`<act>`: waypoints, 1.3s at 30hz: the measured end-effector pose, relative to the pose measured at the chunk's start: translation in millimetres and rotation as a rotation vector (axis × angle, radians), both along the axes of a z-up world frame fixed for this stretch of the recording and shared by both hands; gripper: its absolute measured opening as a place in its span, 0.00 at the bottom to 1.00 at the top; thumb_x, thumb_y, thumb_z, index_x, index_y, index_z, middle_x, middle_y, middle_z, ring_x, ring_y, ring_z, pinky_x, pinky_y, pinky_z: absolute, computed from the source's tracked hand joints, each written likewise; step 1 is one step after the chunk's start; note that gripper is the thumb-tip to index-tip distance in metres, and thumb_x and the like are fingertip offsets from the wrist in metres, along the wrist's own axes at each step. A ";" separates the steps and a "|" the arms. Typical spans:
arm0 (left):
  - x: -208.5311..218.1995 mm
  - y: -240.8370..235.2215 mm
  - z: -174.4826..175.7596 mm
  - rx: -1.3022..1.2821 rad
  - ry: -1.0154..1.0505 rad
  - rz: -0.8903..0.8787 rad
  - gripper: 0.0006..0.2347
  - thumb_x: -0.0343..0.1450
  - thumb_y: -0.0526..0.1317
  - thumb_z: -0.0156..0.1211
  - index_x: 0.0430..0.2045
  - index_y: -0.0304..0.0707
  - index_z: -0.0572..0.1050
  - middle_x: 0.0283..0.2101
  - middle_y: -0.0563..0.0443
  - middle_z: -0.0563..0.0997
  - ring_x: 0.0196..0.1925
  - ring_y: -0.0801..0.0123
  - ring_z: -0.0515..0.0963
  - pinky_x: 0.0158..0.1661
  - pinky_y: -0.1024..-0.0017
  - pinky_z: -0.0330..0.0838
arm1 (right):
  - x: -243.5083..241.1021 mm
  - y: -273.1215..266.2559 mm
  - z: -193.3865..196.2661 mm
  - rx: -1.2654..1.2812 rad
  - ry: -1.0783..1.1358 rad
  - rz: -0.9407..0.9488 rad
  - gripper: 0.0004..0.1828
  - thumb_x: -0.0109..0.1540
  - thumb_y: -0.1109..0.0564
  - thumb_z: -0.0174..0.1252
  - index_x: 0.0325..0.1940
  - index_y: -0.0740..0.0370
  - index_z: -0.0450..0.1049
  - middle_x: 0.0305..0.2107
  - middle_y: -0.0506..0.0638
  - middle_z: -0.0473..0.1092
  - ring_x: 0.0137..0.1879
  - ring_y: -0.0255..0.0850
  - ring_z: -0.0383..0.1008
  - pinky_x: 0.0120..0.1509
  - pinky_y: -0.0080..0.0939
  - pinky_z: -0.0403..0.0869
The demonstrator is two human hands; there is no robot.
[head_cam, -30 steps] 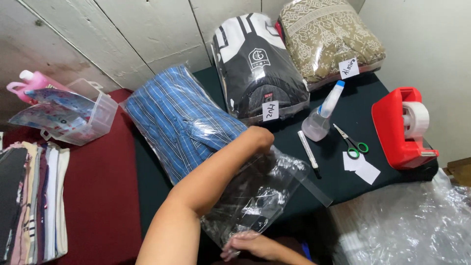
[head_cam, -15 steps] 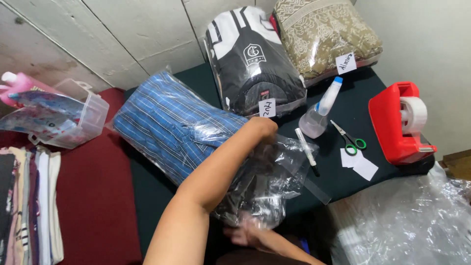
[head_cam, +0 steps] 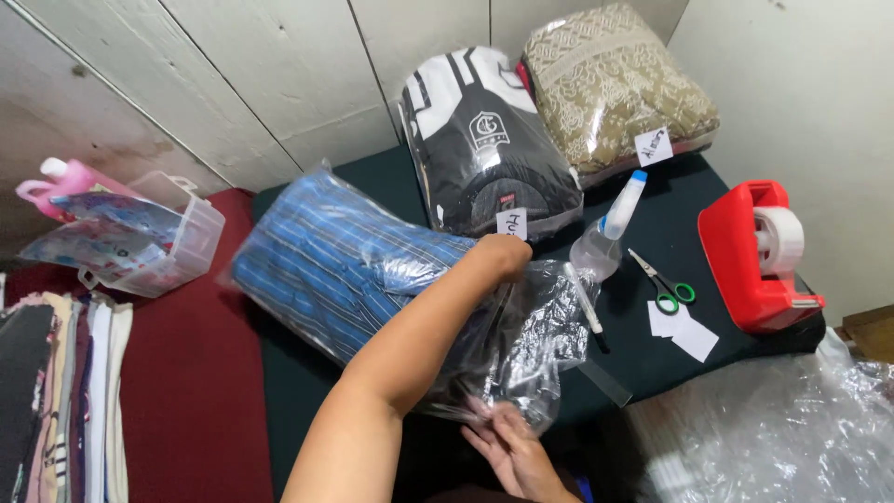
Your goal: Pack folded clothes into plastic bags and seal them using a ruler and tape.
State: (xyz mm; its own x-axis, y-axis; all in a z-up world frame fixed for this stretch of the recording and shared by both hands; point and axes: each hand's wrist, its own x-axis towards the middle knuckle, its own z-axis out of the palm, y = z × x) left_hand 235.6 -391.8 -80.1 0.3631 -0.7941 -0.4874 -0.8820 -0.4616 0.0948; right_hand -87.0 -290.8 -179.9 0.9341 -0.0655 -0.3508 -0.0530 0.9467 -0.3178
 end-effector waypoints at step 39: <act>-81.6 346.2 325.0 -1.759 -0.306 0.642 0.08 0.82 0.38 0.49 0.35 0.32 0.71 0.24 0.49 0.81 0.27 0.72 0.83 0.31 0.73 0.75 | 163.0 -73.8 470.2 -1.158 -0.688 -0.437 0.05 0.75 0.60 0.49 0.45 0.58 0.70 0.30 0.47 0.71 0.36 0.36 0.76 0.49 0.41 0.81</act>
State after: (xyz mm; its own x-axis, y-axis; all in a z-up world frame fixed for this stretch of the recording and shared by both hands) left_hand 154.0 -45.6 244.9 0.6701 0.0226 0.7419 -0.7152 -0.2482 0.6534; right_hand 76.0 -364.6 290.3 0.7241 -0.3219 0.6099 0.6531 0.0358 -0.7564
